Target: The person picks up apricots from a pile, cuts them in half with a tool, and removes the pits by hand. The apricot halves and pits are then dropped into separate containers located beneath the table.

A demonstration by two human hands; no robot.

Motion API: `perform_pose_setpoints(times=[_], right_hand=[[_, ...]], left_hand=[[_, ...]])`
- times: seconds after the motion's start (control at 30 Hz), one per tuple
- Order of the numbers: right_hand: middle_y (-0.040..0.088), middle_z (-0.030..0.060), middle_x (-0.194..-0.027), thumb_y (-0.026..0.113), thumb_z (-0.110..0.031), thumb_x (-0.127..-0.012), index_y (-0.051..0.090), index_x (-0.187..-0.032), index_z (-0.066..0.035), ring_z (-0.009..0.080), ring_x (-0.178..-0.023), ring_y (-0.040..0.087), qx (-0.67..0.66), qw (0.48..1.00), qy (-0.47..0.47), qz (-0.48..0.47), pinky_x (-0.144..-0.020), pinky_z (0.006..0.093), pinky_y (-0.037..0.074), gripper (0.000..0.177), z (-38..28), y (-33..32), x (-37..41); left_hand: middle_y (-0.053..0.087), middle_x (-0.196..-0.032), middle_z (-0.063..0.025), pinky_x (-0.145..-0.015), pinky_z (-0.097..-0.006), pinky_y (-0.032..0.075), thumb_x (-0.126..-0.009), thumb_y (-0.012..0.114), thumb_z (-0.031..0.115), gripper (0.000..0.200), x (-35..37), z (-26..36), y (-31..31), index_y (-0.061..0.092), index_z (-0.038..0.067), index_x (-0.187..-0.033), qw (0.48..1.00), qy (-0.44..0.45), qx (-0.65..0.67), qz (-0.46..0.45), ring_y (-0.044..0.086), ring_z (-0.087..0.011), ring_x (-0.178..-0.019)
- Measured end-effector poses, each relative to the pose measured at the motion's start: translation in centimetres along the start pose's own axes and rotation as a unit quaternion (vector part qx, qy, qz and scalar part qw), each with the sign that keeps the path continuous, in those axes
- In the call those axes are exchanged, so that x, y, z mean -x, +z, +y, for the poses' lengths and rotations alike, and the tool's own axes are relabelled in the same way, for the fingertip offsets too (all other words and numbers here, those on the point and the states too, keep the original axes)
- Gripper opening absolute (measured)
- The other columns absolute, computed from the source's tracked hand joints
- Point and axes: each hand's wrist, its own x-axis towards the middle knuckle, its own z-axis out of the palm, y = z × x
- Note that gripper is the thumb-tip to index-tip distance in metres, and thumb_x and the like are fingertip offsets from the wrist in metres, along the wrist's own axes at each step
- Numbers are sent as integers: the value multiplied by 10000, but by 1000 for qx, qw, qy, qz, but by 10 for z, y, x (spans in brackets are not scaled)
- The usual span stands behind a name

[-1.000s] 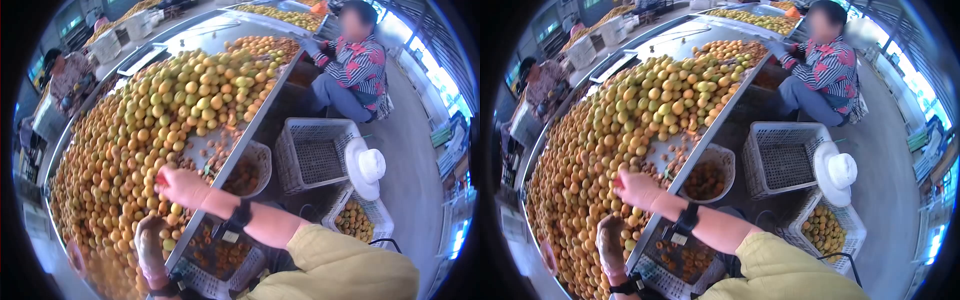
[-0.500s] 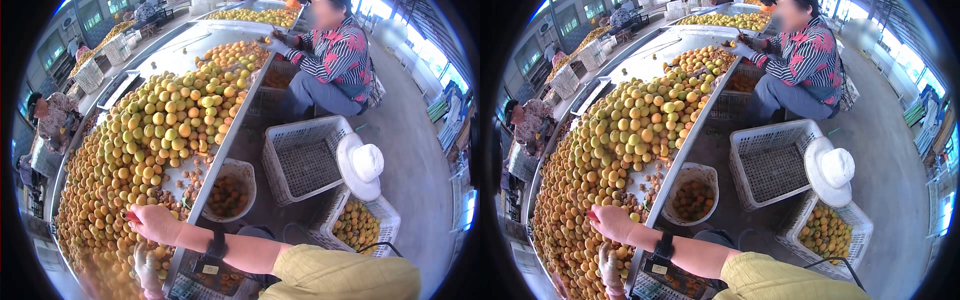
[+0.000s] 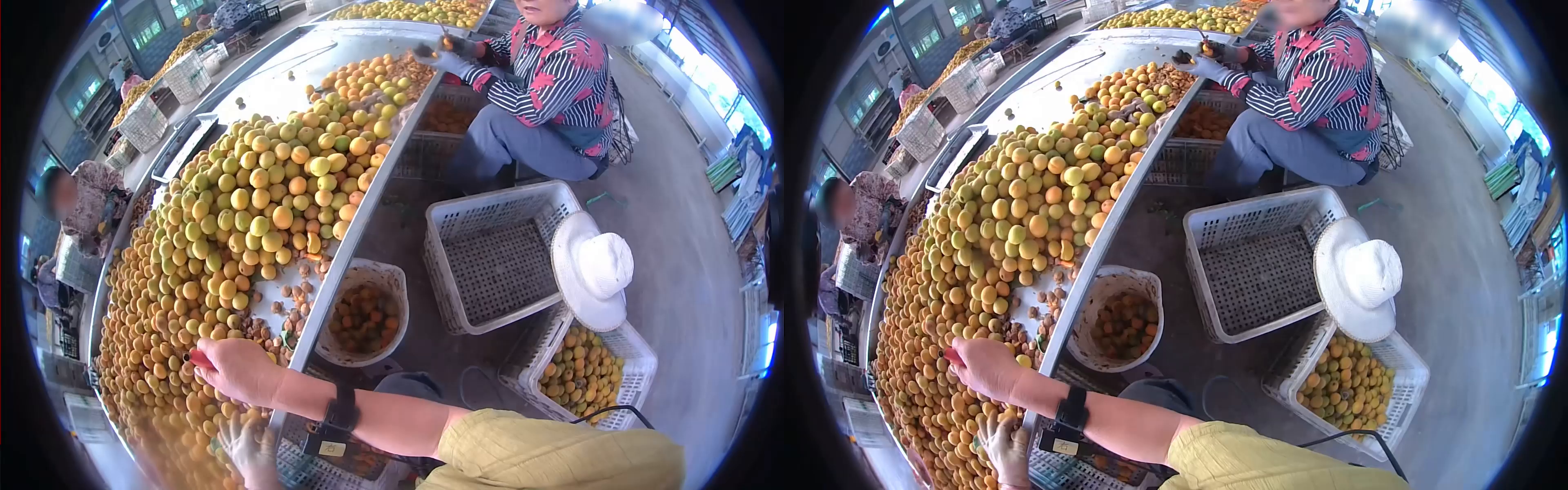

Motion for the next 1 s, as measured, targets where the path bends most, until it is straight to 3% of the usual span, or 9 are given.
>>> perform_pose_setpoints(times=[0.03,0.13,0.23,0.27,0.47,0.7,0.73,0.93,1.0], right_hand=[[651,168,-720,617,-254,-904,569,-951,-26,350,-713,660,11,1000,-11,11,-647,454,511,237,4,-1,-1],[653,180,-740,606,-246,-911,555,-974,-19,359,-734,663,30,999,-18,18,-664,456,513,241,4,-5,1],[658,208,-797,586,-232,-917,517,-1022,-4,391,-767,660,49,999,2,4,-703,471,521,261,0,-11,2],[658,213,-798,585,-229,-916,512,-1016,-2,390,-771,661,57,998,14,-12,-710,472,521,259,-1,-13,3],[657,240,-828,573,-251,-921,555,-947,11,405,-822,655,131,987,19,-95,-748,485,515,263,7,-3,1],[663,207,-801,642,-290,-884,606,-891,-26,390,-796,652,109,993,-44,3,-697,471,520,266,17,2,-8],[673,205,-837,648,-273,-882,622,-942,-22,387,-816,656,101,995,-23,-9,-713,456,523,260,13,2,-8],[676,216,-894,630,-262,-902,621,-1047,-8,366,-862,662,144,988,-17,-54,-754,424,522,293,15,23,-7],[674,212,-871,634,-264,-902,621,-1047,-9,362,-827,663,149,988,-22,-46,-727,417,521,293,16,28,-9]], left_hand=[[485,-1367,-216,-1104,-481,279,-820,653,376,473,3,-42,18,621,31,-1142,996,-11,-5,91,377,-409,-1311],[473,-1377,-226,-1080,-450,315,-811,686,237,453,5,-61,21,588,10,-1191,984,-127,73,98,417,-389,-1280],[439,-1428,-196,-1088,-421,321,-830,672,153,398,15,-48,17,605,24,-1200,989,-94,-4,115,406,-353,-1298],[434,-1431,-204,-1119,-482,240,-788,685,186,459,18,-44,16,602,27,-1211,989,-99,35,107,374,-378,-1319],[435,-1434,-186,-1118,-437,268,-807,670,125,361,37,-9,0,624,30,-1152,971,-135,128,147,356,-360,-1343],[457,-1414,-180,-1109,-454,283,-785,716,220,403,66,-17,-16,637,92,-1159,970,-140,153,127,382,-374,-1318],[451,-1422,-181,-1127,-423,270,-854,654,305,395,71,-21,-20,628,88,-1183,971,-168,136,98,371,-354,-1348],[595,-1262,-153,-1013,-407,410,-785,699,206,344,80,-60,-38,669,62,-1097,953,-174,206,139,537,-337,-1170],[609,-1195,-125,-962,-317,441,-900,616,182,288,70,-74,-53,631,11,-1132,935,-177,291,97,573,-214,-1116]])
